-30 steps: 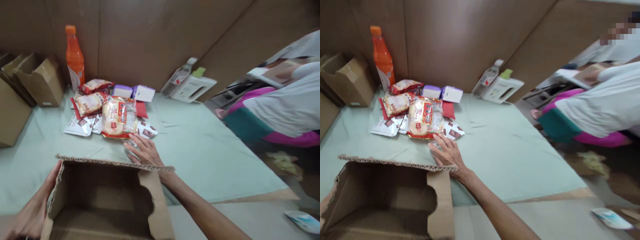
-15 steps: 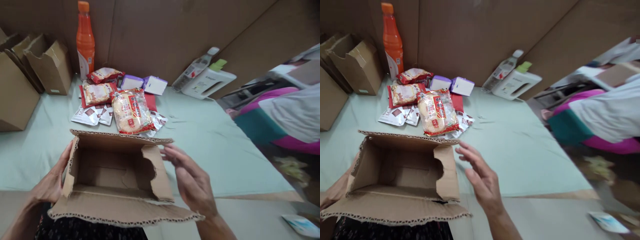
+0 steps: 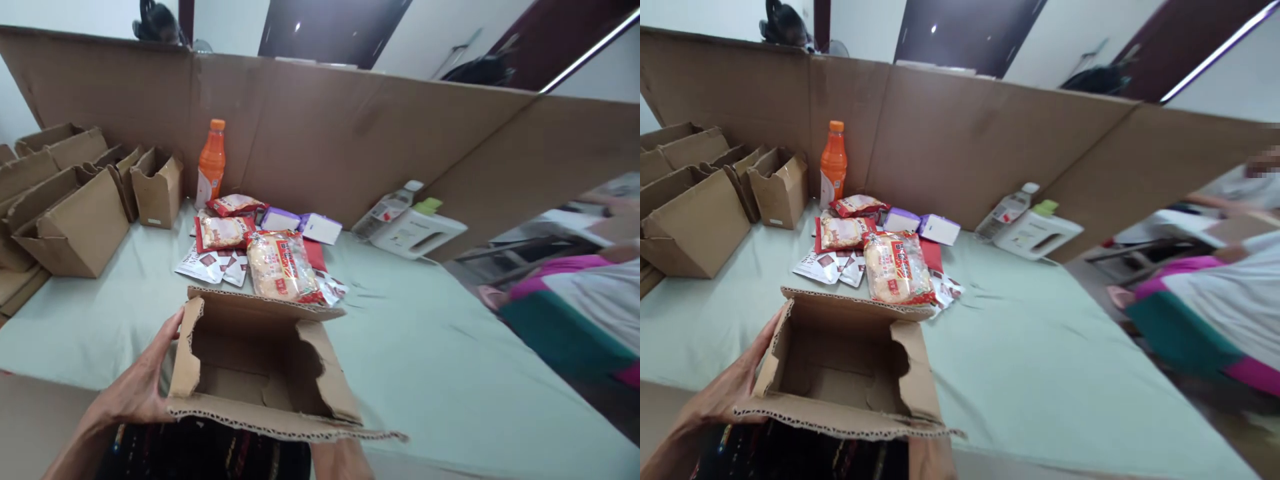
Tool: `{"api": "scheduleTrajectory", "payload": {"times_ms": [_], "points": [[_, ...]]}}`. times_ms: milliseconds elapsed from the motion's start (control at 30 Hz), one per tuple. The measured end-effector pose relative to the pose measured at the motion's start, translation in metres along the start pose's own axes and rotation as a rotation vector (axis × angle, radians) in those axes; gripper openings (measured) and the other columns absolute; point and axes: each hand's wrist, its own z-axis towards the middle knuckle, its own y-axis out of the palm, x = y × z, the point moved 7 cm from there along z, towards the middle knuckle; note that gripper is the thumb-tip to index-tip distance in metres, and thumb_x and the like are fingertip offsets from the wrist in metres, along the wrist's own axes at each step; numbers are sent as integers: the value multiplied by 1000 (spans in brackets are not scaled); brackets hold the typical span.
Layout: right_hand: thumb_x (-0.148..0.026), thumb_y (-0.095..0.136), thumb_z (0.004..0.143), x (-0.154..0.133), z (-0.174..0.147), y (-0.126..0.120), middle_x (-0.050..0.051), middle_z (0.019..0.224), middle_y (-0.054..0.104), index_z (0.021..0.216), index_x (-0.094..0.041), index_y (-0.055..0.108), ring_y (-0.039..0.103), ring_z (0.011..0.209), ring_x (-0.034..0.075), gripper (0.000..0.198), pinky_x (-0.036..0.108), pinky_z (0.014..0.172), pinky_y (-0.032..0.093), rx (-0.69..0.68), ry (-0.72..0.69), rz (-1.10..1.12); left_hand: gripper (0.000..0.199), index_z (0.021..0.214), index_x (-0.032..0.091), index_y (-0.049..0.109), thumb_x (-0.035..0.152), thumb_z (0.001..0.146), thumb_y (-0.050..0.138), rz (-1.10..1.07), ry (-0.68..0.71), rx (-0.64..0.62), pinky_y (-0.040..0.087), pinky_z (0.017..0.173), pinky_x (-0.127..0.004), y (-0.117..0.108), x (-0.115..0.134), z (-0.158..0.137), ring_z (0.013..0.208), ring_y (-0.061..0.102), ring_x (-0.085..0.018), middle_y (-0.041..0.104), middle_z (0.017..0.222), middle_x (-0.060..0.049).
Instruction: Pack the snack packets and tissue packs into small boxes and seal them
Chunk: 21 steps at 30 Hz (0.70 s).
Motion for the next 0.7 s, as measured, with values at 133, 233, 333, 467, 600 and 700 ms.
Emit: {"api": "scheduleTrajectory", "payload": {"times_ms": [133,233,333,467,600,700], "points": [[-54,21,106,6,10,14,11,134,74,156,-28,55,64,135,35,66,62,107,56,10,121,367,114,171,30,4,64,85,71,103,37,107,25,130,-63,-24,-6,-21,160,24,-46,19,178,-12],[-63,38,101,-8,39,39,12,139,72,150,-24,62,60,139,34,67,59,119,46,-100,162,559,111,171,32,1,56,88,72,171,37,248,32,128,-62,-48,-13,-42,158,31,-45,23,177,-12],[-70,58,92,-31,73,65,11,136,74,137,-24,72,60,137,35,66,55,121,41,-175,129,723,108,171,33,6,59,89,72,226,2,384,37,125,-62,-68,-21,-64,156,36,-45,28,175,-12],[-65,72,88,-41,94,85,8,137,73,126,-27,78,61,134,32,54,50,123,38,-233,125,848,101,169,35,17,65,89,69,340,-68,542,47,119,-60,-83,-31,-88,151,44,-46,38,171,-9],[-60,67,95,-32,83,83,6,140,72,132,-30,75,60,137,28,48,47,124,37,-260,111,857,88,169,32,21,63,95,59,454,-108,614,60,108,-56,-91,-46,-93,135,63,-44,57,157,-9],[-59,65,97,-18,68,68,6,142,71,135,-30,73,59,138,28,48,47,124,38,-187,123,837,88,169,32,23,55,94,62,538,-30,526,64,101,-58,-88,-58,-75,131,65,-45,66,144,-12]]}}
